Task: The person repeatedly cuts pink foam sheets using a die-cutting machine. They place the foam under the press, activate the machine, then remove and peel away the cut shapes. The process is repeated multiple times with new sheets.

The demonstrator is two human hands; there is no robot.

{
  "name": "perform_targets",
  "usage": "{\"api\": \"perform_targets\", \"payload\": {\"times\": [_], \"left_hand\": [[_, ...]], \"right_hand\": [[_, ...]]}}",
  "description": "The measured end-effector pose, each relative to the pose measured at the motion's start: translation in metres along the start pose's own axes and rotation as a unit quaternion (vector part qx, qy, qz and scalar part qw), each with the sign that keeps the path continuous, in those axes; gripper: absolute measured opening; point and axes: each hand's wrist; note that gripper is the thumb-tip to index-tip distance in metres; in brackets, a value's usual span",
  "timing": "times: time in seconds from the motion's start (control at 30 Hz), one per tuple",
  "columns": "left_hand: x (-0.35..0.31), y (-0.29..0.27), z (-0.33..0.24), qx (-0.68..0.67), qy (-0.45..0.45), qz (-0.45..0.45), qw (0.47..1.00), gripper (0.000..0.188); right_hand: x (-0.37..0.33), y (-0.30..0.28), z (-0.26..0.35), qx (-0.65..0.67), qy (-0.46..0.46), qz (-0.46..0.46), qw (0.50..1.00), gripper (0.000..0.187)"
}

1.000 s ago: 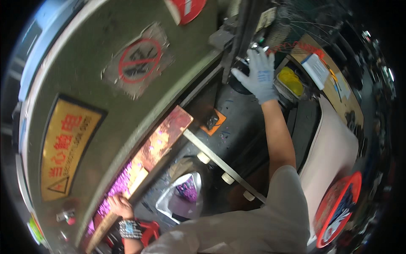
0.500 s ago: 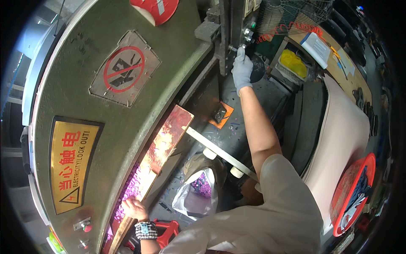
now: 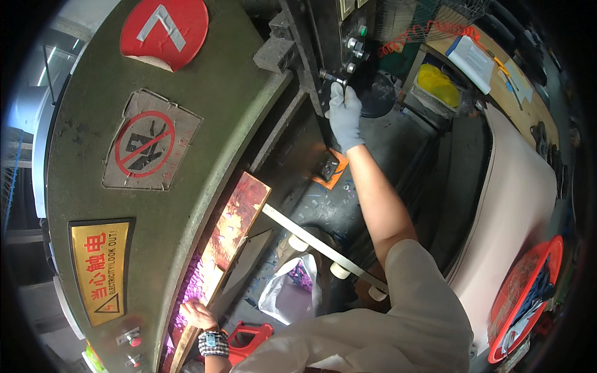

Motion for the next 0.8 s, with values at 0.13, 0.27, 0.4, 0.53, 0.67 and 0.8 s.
{"api": "perform_targets", "payload": {"times": [0.13, 0.27, 0.4, 0.53, 0.67, 0.8], "left_hand": [[-0.004, 0.003, 0.007, -0.014, -0.025, 0.029, 0.999, 0.016], [-0.006, 0.006, 0.015, 0.028, 0.046, -0.032, 0.998, 0.016], [-0.006, 0.007, 0.013, -0.217, -0.1, 0.021, 0.971, 0.023], [-0.004, 0.002, 0.0, -0.027, -0.019, -0.017, 0.999, 0.022], [0.001, -0.003, -0.008, -0.031, -0.033, 0.002, 0.999, 0.016], [0.003, -0.007, -0.009, -0.043, -0.034, 0.023, 0.998, 0.014]], "right_hand": [[-0.002, 0.01, -0.01, -0.075, -0.109, -0.092, 0.987, 0.032], [-0.004, -0.003, -0.002, 0.071, 0.079, 0.02, 0.994, 0.028], [0.048, -0.043, 0.002, 0.012, -0.011, 0.059, 0.998, 0.025], [0.157, -0.06, -0.017, -0.404, -0.1, -0.095, 0.904, 0.044], [0.215, -0.057, -0.035, -0.599, -0.044, 0.193, 0.776, 0.034], [0.211, -0.053, -0.041, -0.637, -0.111, 0.156, 0.747, 0.021]]}}
Point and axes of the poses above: each hand's wrist, its own x-axis towards the middle knuckle, its own y-axis out of the palm, z = x × y, and after that the axes turned 4 degrees about -x, right-handed
